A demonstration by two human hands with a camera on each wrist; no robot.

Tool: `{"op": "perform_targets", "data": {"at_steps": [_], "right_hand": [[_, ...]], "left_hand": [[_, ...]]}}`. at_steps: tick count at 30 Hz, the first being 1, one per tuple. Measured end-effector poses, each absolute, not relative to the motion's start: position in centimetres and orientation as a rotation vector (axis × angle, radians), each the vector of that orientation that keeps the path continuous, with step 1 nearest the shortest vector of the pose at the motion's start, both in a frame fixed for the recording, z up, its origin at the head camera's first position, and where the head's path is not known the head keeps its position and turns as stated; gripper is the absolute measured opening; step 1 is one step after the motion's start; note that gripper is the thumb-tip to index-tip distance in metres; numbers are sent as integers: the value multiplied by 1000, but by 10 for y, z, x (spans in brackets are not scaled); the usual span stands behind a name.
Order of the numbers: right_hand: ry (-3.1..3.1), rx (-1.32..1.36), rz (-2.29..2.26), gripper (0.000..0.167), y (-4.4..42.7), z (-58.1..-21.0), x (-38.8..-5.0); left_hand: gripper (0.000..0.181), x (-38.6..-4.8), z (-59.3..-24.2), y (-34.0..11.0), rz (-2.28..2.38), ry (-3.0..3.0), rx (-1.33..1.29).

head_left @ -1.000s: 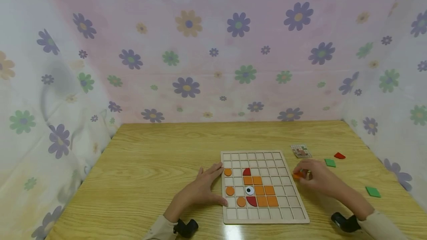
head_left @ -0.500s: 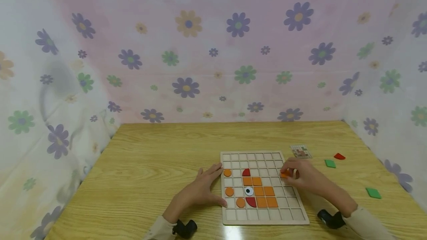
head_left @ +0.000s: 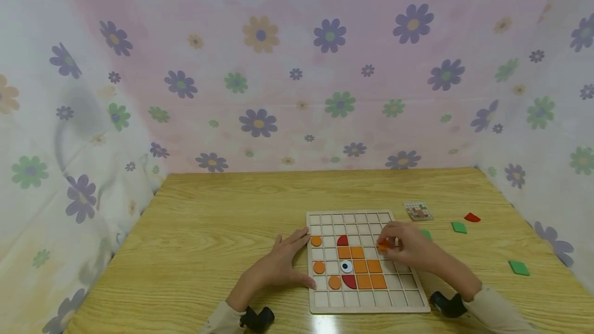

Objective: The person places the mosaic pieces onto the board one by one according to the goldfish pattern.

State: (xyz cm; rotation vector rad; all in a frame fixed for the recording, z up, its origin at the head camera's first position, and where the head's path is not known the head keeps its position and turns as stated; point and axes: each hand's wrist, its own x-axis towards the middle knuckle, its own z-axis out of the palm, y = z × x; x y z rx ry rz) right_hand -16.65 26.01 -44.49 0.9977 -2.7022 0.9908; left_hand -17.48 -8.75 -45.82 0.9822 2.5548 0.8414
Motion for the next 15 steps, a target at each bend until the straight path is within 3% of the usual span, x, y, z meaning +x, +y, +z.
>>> {"op": "perform_targets", "data": {"at_steps": [15], "right_hand": [[-2772,1039,984,24,241,-447,-169]], "left_hand": [[106,-174,-457,-87,827,2567,977]]}}
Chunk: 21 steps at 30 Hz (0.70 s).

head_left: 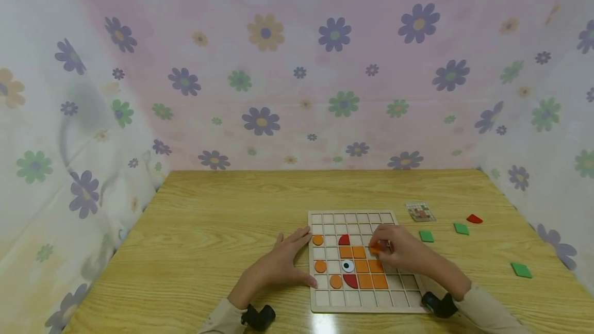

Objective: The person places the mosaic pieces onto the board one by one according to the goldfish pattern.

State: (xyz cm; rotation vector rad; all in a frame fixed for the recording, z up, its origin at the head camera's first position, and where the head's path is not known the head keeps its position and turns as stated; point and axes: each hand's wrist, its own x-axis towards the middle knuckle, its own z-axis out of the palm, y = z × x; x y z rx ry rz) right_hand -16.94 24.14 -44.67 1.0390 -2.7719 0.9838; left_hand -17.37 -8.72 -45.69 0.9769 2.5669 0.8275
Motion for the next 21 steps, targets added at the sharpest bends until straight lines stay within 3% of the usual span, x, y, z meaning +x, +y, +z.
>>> {"op": "perform_targets", "data": {"at_steps": [21], "right_hand": [[-2830,1070,899,23,234,-440,-166]], "left_hand": [[107,-174,-457,-87,817,2570,974]]}}
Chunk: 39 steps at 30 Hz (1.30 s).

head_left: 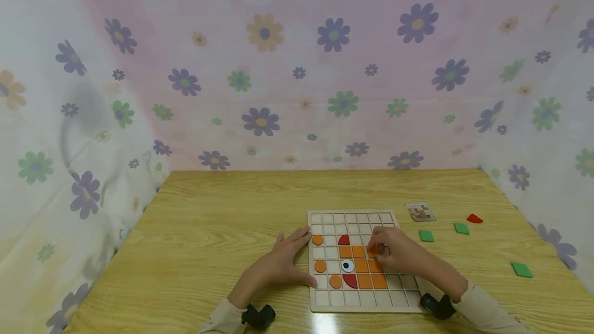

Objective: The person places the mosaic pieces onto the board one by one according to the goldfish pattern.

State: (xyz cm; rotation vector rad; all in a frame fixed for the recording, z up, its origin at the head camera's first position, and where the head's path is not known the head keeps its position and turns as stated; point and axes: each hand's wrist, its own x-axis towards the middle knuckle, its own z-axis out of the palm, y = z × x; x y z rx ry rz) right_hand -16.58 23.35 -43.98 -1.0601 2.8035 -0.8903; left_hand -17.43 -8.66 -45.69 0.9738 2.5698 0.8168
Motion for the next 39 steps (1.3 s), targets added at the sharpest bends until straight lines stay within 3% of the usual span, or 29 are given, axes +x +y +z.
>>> {"op": "perform_targets", "data": {"at_steps": [19,39], "right_hand": [[2801,-1072,-863,24,229,-438,-166],[2815,-991,-829,13,236,-430,-156]], "left_hand": [[108,-175,-458,-88,835,2573,976],[108,-174,-456,-86,820,2575,970]]}}
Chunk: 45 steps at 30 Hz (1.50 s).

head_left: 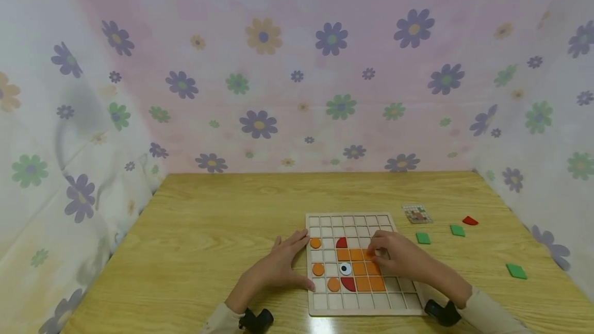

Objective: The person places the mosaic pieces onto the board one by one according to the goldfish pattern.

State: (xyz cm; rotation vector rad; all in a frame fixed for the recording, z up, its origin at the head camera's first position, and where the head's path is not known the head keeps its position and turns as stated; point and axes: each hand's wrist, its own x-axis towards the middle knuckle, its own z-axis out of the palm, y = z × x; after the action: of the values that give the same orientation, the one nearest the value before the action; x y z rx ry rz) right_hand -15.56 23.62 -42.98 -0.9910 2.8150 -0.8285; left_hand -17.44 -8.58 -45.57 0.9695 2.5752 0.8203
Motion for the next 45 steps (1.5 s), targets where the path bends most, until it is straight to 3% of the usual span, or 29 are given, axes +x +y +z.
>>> {"op": "perform_targets", "data": {"at_steps": [11,35,45], "right_hand": [[2783,-905,-850,7,262,-426,-156],[3026,-957,-791,19,332,-420,-157],[3150,-788,-672,17,358,-419,-155]], "left_hand": [[106,-172,-452,-85,826,2570,970],[106,-173,-455,-86,827,2573,978],[107,-174,-456,-87,817,2582,979]]}}
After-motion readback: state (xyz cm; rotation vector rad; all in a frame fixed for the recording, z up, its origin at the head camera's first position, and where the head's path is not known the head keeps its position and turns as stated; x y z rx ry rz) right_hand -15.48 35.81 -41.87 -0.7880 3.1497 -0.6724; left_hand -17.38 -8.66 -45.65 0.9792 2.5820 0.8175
